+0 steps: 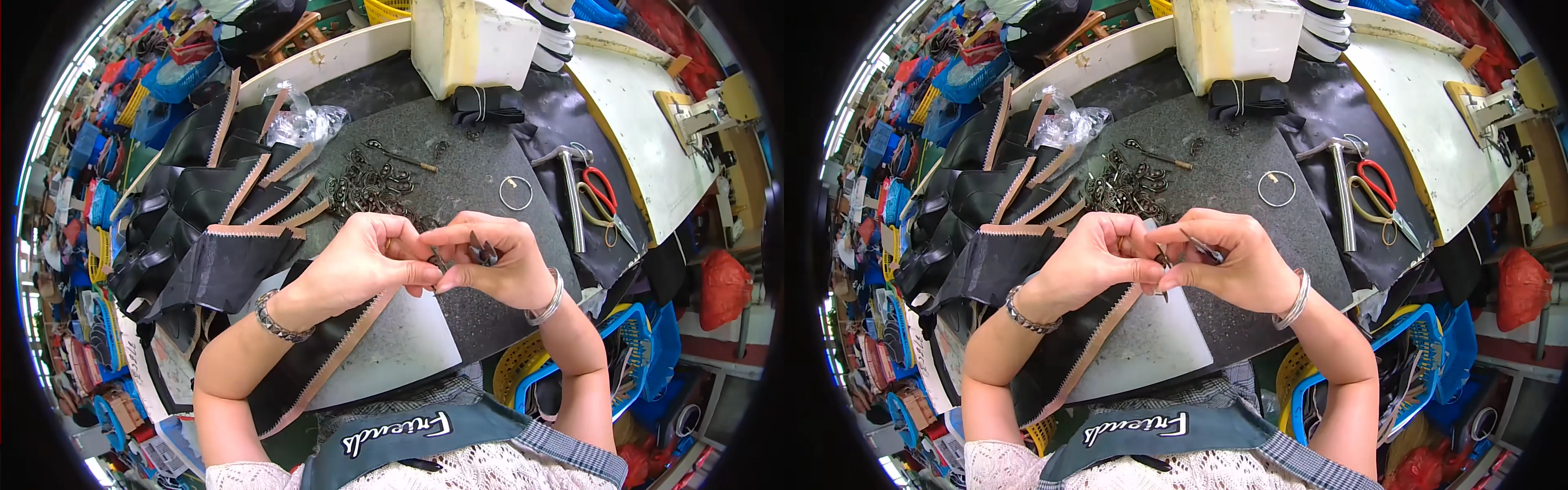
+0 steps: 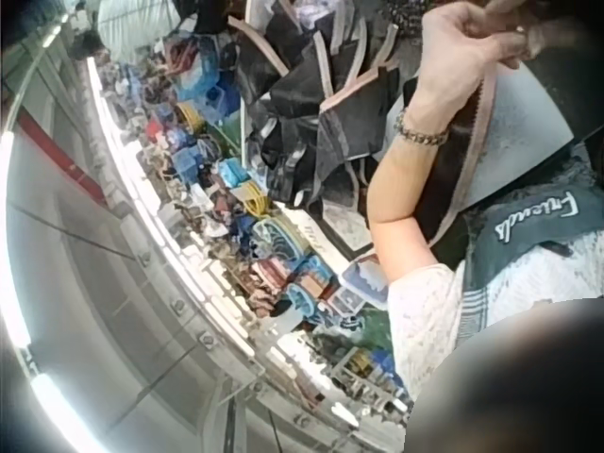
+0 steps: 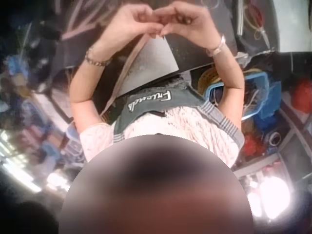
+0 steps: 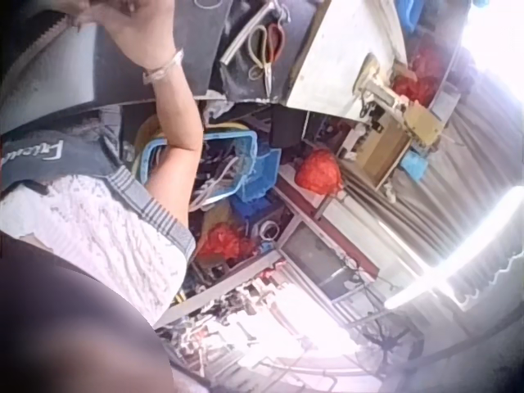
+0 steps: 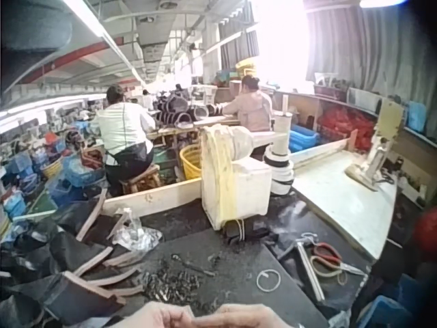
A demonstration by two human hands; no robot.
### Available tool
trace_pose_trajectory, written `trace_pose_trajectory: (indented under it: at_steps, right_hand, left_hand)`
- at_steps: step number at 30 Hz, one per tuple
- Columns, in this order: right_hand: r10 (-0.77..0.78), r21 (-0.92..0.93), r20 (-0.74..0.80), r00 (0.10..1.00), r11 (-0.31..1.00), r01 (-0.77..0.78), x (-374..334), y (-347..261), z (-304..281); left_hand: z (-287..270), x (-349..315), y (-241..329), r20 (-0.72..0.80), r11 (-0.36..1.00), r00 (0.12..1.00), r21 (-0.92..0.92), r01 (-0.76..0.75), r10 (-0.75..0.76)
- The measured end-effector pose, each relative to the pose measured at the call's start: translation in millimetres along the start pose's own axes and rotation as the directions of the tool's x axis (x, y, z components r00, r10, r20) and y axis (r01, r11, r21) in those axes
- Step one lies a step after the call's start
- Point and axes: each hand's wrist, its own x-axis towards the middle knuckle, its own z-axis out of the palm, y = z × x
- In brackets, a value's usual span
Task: The recorder is assembling metal buckles and prongs onto leather shoe straps at a factory workstation.
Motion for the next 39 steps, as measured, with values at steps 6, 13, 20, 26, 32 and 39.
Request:
trace_pose_trajectory:
  at_steps: [6,13,20,26,32,39]
  right_hand:
    - [-0.012,0.045,-0.021,1.000,0.999,0.013,-4,4,3]
    - [-0.139,0.002,-0.035,0.990,0.990,0.139,-5,13,4]
    - [-0.124,0.014,-0.010,0.992,0.992,0.124,-1,24,-1]
    - [-0.101,0.006,-0.050,0.994,0.995,0.102,4,27,0]
    - [0.001,0.035,-0.241,0.971,0.999,0.007,11,30,-4]
    - [0.268,-0.082,-0.547,0.793,0.926,-0.369,53,76,-39]
  left_hand:
    - [2,1,2,-0.023,0.997,1.000,0.076,0.017,-0.016]
    - [-1,8,5,0.073,0.992,0.992,0.084,0.098,-0.105]
    - [-2,15,6,0.007,0.977,0.996,0.197,0.083,-0.087]
    - [-4,23,-2,-0.027,0.982,0.999,0.186,0.036,-0.031]
    - [-8,36,0,-0.056,0.999,0.998,0.039,0.021,-0.019]
    - [-110,89,3,0.094,-0.009,0.769,0.993,-0.114,0.633]
